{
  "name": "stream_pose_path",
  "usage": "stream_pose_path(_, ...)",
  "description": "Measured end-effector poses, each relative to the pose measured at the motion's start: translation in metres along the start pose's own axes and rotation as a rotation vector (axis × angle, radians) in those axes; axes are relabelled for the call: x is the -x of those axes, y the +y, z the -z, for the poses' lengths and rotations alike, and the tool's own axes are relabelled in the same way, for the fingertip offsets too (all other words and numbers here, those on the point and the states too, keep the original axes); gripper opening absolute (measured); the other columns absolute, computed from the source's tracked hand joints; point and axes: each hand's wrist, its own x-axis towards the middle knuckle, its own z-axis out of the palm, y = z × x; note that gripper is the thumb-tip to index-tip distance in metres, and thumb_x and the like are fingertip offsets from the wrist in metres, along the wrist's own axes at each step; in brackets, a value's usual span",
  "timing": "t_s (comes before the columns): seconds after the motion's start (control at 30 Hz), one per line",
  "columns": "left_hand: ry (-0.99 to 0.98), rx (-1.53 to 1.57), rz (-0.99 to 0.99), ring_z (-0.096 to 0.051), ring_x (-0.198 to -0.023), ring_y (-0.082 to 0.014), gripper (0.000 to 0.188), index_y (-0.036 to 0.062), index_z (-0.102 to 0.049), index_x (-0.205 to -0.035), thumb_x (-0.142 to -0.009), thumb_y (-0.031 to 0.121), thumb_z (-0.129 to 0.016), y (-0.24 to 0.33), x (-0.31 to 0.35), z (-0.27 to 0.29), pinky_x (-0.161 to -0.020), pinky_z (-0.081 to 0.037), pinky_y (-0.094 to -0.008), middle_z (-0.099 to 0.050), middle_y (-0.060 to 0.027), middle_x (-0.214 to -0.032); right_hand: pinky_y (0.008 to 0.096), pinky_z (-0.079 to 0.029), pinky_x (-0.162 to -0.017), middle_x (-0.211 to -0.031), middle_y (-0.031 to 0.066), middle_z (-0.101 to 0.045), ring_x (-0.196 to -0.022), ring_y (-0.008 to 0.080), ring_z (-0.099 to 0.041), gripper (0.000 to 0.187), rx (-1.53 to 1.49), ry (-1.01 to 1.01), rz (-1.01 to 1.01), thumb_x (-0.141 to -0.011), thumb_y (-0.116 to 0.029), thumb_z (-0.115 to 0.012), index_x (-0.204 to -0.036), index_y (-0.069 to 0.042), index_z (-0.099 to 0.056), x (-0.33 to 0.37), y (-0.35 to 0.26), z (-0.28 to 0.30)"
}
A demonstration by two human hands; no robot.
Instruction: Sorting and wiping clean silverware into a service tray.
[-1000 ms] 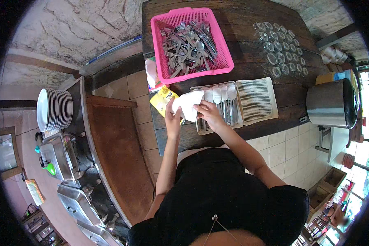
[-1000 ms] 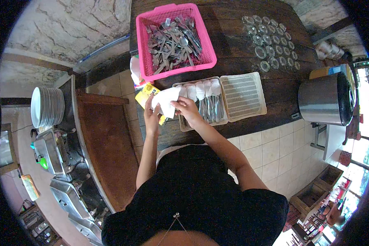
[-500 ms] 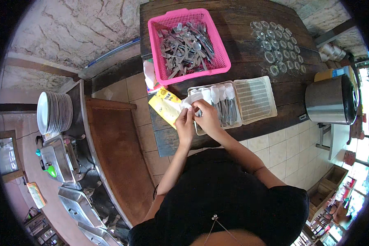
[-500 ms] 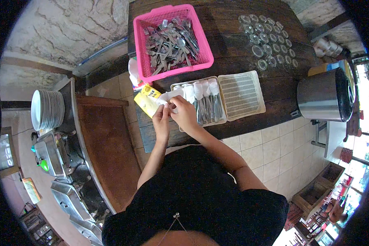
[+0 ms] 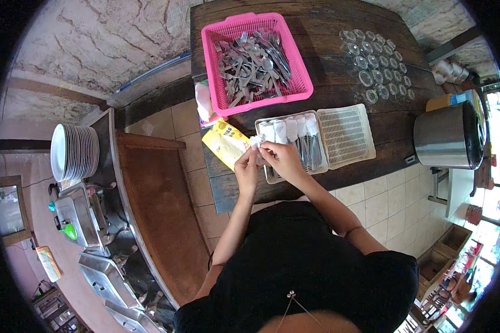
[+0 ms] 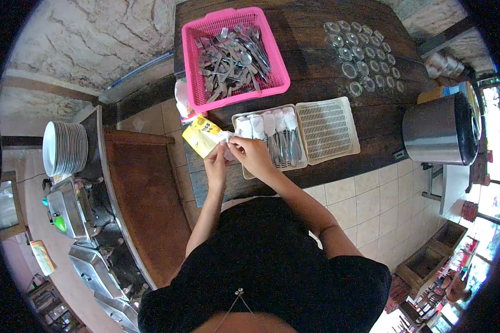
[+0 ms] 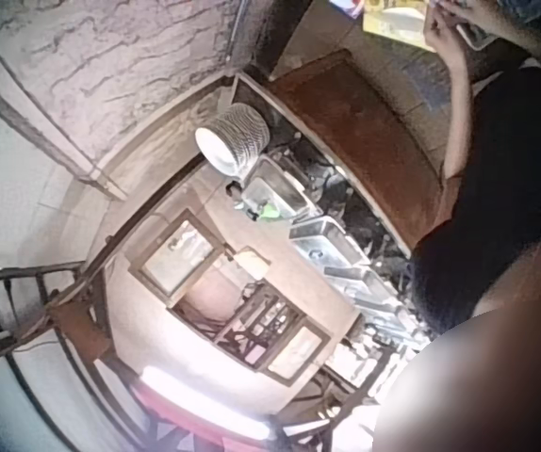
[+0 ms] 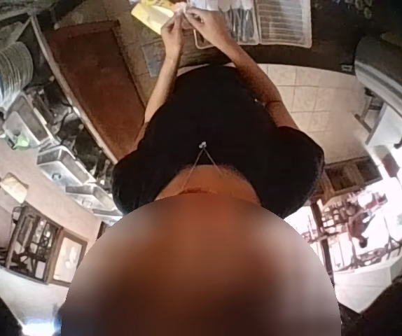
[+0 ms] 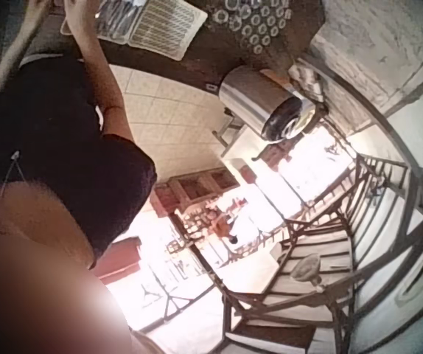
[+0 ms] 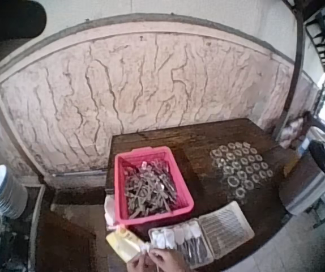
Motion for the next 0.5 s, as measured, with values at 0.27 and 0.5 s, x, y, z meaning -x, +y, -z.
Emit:
stream_pose_path(0.27, 0.403, 0.420, -0.063, -0.055, -0.072, -0.0151, 0.023, -0.0026, -0.050, -0.092, -0.082, 0.018, -0.045, 0.001, -0.008, 0.007, -0.065, -0.047, -0.0246, -0.055, -0.0088, -0.087, 0.0233, -0.044, -0.052, -0.073, 0.0023, -0.054, -0.065, 0.0098, -0.054, 0.011, -0.839, 0.551, -0.386, -0.078, -0.014, -0.048, -0.081, -0.004, -0.052, 0.000, 0.015, -0.001)
stream_pose_path(0.5, 0.398, 0.642, 0.032, -0.054, -0.080, -0.0144, 0.020, 0.0004, -0.047, -0.094, -0.081, 0.016, -0.048, -0.005, -0.015, 0.019, -0.071, -0.047, -0.0221, -0.052, -0.0059, -0.087, 0.0278, -0.043, -0.073, -0.080, 0.0022, -0.051, -0.078, 0.0120, -0.051, 0.010, -1.223, 0.771, -0.358, -0.078, -0.016, -0.046, -0.080, -0.006, -0.047, 0.003, 0.004, 0.003)
